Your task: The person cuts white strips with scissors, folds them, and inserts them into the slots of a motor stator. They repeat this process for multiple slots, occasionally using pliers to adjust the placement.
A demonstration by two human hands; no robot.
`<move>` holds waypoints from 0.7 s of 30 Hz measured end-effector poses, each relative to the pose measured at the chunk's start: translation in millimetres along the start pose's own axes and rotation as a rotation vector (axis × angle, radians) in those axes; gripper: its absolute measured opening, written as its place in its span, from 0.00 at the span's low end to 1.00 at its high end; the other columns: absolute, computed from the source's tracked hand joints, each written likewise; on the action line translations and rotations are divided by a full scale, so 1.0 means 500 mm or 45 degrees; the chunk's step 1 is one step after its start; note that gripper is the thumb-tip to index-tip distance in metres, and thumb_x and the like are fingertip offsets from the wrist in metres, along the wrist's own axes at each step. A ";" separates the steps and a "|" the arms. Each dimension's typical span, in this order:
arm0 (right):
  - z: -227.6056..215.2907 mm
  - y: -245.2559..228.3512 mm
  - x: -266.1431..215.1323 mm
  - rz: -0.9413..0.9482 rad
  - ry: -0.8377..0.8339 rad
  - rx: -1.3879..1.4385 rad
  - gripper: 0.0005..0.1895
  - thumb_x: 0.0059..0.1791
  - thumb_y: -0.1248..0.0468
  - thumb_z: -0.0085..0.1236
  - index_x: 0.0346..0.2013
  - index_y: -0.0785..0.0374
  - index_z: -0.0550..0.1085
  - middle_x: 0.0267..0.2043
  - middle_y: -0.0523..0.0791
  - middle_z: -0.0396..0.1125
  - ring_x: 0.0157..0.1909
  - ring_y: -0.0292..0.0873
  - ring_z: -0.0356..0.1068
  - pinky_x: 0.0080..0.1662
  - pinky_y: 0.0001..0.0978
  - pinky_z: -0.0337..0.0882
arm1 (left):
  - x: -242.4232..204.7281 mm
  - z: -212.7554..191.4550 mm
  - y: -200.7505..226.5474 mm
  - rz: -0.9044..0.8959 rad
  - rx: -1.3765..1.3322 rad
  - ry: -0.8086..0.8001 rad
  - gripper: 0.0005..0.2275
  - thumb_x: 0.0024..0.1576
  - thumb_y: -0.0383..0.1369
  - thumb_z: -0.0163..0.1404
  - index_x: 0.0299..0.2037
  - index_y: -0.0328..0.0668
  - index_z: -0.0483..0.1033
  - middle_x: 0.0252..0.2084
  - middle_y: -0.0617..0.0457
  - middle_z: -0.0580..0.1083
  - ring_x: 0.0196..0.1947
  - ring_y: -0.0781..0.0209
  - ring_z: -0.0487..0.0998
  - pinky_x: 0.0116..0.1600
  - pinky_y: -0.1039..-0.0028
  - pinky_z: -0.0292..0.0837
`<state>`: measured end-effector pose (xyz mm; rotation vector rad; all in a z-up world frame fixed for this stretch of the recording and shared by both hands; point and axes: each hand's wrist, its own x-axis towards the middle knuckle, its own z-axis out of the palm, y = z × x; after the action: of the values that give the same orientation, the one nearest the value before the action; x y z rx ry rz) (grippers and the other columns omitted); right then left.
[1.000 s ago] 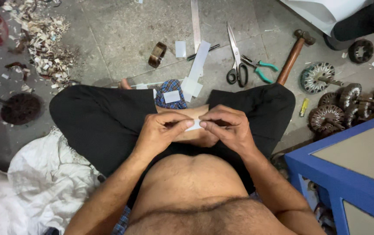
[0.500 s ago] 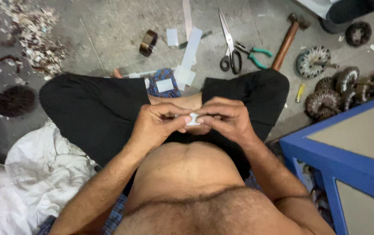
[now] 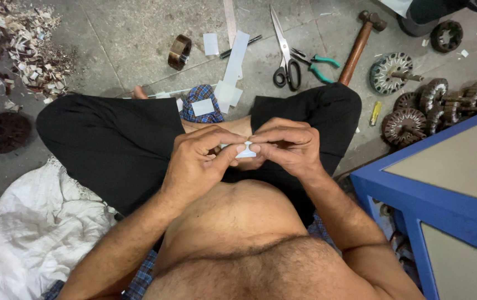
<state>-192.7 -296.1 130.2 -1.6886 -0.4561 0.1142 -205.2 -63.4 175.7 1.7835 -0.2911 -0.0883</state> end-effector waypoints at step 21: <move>0.016 -0.078 0.077 -0.053 0.107 0.090 0.06 0.46 0.76 0.67 0.37 0.72 0.79 0.38 0.48 0.73 0.39 0.38 0.73 0.40 0.27 0.72 | 0.029 -0.012 0.040 0.218 -0.016 0.256 0.05 0.56 0.23 0.59 0.41 0.34 0.79 0.35 0.52 0.78 0.29 0.68 0.76 0.33 0.78 0.70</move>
<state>-169.1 -271.0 173.6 -1.6070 -0.4193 0.0289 -193.1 -65.0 197.8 1.7321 -0.2961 0.2094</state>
